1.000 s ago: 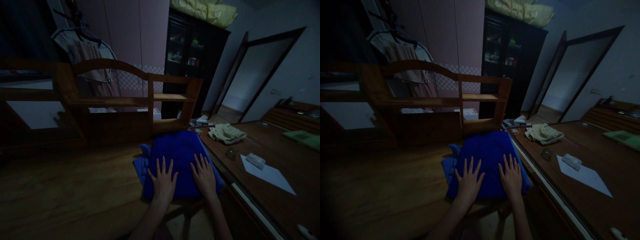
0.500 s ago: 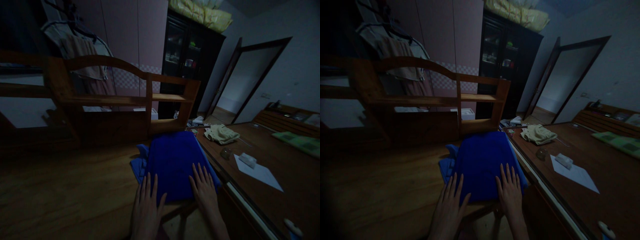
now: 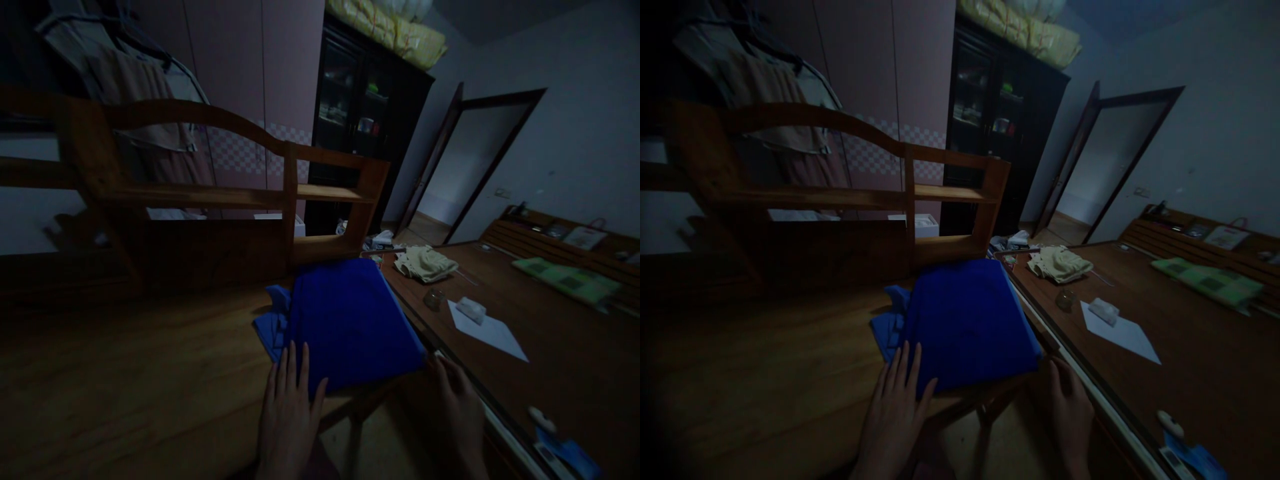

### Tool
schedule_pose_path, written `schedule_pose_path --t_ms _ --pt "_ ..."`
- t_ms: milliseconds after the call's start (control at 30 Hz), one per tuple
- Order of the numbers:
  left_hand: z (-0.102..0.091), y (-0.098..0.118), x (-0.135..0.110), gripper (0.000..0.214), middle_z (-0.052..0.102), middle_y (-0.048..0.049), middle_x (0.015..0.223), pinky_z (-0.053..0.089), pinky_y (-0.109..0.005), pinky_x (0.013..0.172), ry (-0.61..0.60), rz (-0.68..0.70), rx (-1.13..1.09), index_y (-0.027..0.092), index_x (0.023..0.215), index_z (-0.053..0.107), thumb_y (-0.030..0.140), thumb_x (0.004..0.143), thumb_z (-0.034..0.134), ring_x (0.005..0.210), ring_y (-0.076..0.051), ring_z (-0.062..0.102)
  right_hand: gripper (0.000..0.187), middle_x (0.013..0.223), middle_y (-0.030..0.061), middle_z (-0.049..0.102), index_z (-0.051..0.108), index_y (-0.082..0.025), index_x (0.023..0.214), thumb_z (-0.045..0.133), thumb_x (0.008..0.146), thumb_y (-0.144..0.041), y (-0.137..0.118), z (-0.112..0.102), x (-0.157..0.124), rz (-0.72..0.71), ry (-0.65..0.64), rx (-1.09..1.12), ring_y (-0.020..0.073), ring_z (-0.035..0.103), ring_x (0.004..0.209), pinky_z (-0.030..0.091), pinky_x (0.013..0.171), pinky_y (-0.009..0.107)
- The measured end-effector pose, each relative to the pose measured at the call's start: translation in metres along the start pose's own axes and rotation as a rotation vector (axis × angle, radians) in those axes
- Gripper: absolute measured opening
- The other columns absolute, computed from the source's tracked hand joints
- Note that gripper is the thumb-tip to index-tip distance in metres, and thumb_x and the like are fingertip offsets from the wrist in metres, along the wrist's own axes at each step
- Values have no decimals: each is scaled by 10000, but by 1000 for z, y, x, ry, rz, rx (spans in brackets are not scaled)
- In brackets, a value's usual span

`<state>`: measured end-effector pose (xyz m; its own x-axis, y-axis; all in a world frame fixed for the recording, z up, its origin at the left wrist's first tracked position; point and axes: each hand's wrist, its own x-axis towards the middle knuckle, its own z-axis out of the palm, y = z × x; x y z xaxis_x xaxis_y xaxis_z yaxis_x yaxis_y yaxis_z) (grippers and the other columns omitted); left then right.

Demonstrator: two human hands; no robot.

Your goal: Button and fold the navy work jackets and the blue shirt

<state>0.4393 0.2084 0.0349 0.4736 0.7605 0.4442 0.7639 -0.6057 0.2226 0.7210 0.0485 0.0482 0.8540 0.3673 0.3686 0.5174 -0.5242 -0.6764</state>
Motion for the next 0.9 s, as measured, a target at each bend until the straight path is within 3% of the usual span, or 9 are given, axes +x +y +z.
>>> schedule_pose_path --t_ms 100,267,367,467,600,767,900 --pt "2 0 -1 669 227 -90 1531 252 -536 1113 16 -6 4 193 1479 172 485 910 367 1412 -303 181 403 1030 81 697 681 -226 1015 541 801 -538 4 5 9 -1 -76 66 289 631 958 458 807 359" --pt "4 1 -2 678 225 -100 1531 250 -522 1118 21 2 26 180 1477 184 495 907 374 1408 -302 195 456 1013 87 704 670 -188 1051 632 722 -501 9 17 18 50 -211 381 272 651 923 501 804 362" --pt "2 2 -2 664 237 -100 1527 265 -520 1108 26 10 33 187 1472 207 495 909 375 1402 -304 214 460 983 98 712 682 -163 1026 671 690 -478 11 20 22 144 -241 491 278 658 913 511 798 369" --pt "0 3 -2 658 243 -98 1526 279 -521 1099 23 16 39 194 1471 212 495 910 376 1399 -307 221 446 957 104 714 685 -151 1010 676 686 -457 13 23 27 138 -248 536 273 658 897 512 782 360" --pt "1 4 -2 670 240 -118 1524 268 -526 1103 5 19 53 164 1471 209 494 912 373 1397 -311 223 426 977 103 704 663 -153 1031 650 698 -418 14 34 30 53 -253 513 257 650 890 503 777 350" --pt "-2 5 -4 627 313 -122 1495 272 -532 1099 30 60 35 162 1470 211 459 931 329 1388 -298 255 351 988 99 680 655 -170 1017 498 726 -286 7 47 29 -160 -12 200 249 615 920 448 810 354" --pt "-9 6 -3 570 385 -106 1460 293 -536 1086 55 88 2 190 1471 216 402 945 280 1369 -285 304 362 983 73 692 651 -187 1059 492 744 -270 2 44 34 -207 -41 174 218 635 856 447 771 312"
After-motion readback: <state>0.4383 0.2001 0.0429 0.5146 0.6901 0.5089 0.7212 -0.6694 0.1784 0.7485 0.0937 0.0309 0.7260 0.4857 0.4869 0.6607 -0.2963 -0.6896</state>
